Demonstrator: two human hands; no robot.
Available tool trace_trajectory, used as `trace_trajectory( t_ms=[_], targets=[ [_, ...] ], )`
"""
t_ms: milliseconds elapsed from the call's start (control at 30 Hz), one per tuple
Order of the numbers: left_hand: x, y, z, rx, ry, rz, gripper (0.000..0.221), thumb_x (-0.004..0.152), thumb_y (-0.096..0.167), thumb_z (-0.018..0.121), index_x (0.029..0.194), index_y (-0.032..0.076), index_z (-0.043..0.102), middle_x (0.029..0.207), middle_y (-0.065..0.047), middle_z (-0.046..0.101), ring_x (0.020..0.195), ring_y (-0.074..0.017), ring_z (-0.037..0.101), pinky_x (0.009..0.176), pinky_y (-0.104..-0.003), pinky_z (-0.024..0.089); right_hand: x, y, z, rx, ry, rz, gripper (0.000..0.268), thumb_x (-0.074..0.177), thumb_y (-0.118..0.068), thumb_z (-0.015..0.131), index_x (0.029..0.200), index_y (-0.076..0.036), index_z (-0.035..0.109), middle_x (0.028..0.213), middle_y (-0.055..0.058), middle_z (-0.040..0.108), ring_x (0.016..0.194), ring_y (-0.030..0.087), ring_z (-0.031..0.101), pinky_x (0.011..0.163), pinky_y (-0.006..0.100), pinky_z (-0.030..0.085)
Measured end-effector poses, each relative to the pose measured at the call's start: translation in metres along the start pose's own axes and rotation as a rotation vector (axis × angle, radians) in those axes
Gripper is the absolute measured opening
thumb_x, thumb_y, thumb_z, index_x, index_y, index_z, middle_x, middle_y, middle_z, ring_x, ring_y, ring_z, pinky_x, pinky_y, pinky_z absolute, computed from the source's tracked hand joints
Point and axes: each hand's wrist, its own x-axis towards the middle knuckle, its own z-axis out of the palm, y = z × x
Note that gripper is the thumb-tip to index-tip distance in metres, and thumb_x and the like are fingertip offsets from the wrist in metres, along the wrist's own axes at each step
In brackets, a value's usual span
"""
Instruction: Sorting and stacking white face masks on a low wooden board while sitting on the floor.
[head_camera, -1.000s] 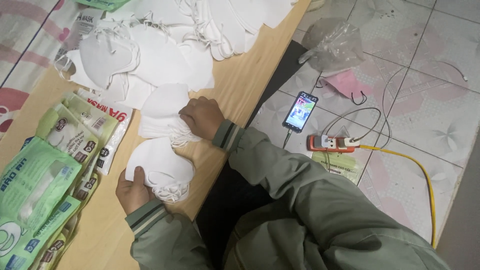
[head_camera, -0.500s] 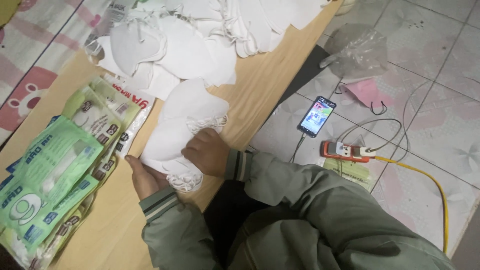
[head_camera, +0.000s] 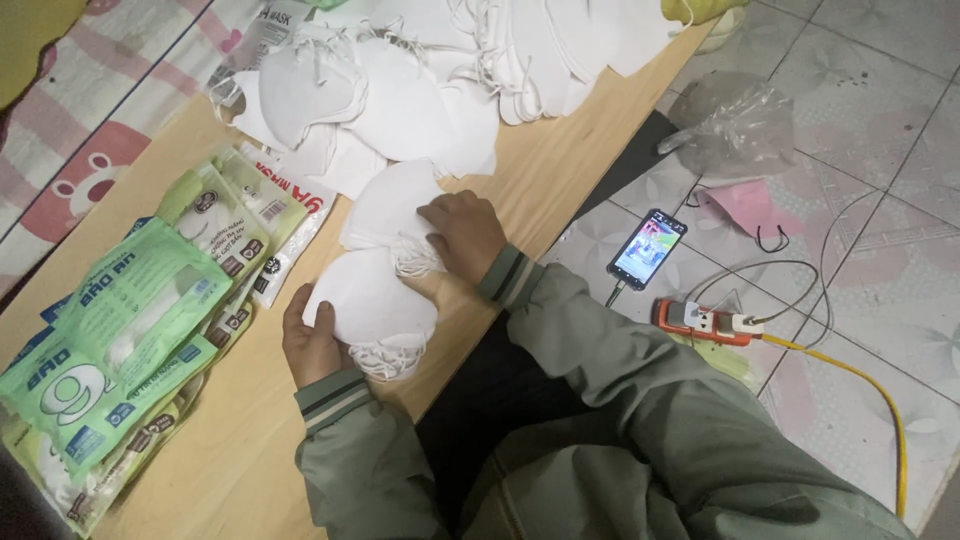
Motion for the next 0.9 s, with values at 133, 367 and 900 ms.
trace_trajectory(
  t_ms=[133, 367, 900],
  targets=[
    [0.013, -0.02, -0.018, 0.027, -0.049, -0.009, 0.049, 0.106, 0.003, 0.056, 0.152, 0.0, 0.038, 0.128, -0.027, 0.059, 0.116, -0.0308, 0.064, 0.098, -0.048, 0.058, 0.009, 0.012, 0.011, -0.026, -0.079, 0.058, 0.04, 0.095, -0.026, 0.066, 0.135, -0.019, 0.066, 0.12, 0.009, 0.068, 0.108, 0.03, 0.062, 0.088, 0.043, 0.044],
    [0.015, -0.025, -0.026, 0.151, -0.085, 0.132, 0.056, 0.107, -0.006, 0.053, 0.158, 0.007, 0.031, 0.152, -0.03, 0.039, 0.132, -0.042, 0.053, 0.107, -0.06, 0.049, 0.016, 0.02, 0.02, 0.002, 0.048, 0.023, 0.016, 0.096, -0.026, 0.061, 0.1, -0.019, 0.075, 0.092, 0.006, 0.068, 0.086, 0.027, 0.063, 0.078, 0.042, 0.045],
    [0.001, -0.005, -0.01, 0.094, -0.043, 0.028, 0.031, 0.105, -0.001, 0.055, 0.136, 0.0, 0.058, 0.121, -0.027, 0.064, 0.115, -0.0284, 0.067, 0.097, -0.043, 0.061, 0.014, 0.002, -0.003, -0.026, -0.002, -0.056, 0.017, 0.09, -0.007, 0.061, 0.104, -0.007, 0.069, 0.083, 0.01, 0.06, 0.079, 0.027, 0.06, 0.071, 0.039, 0.041]
  ],
)
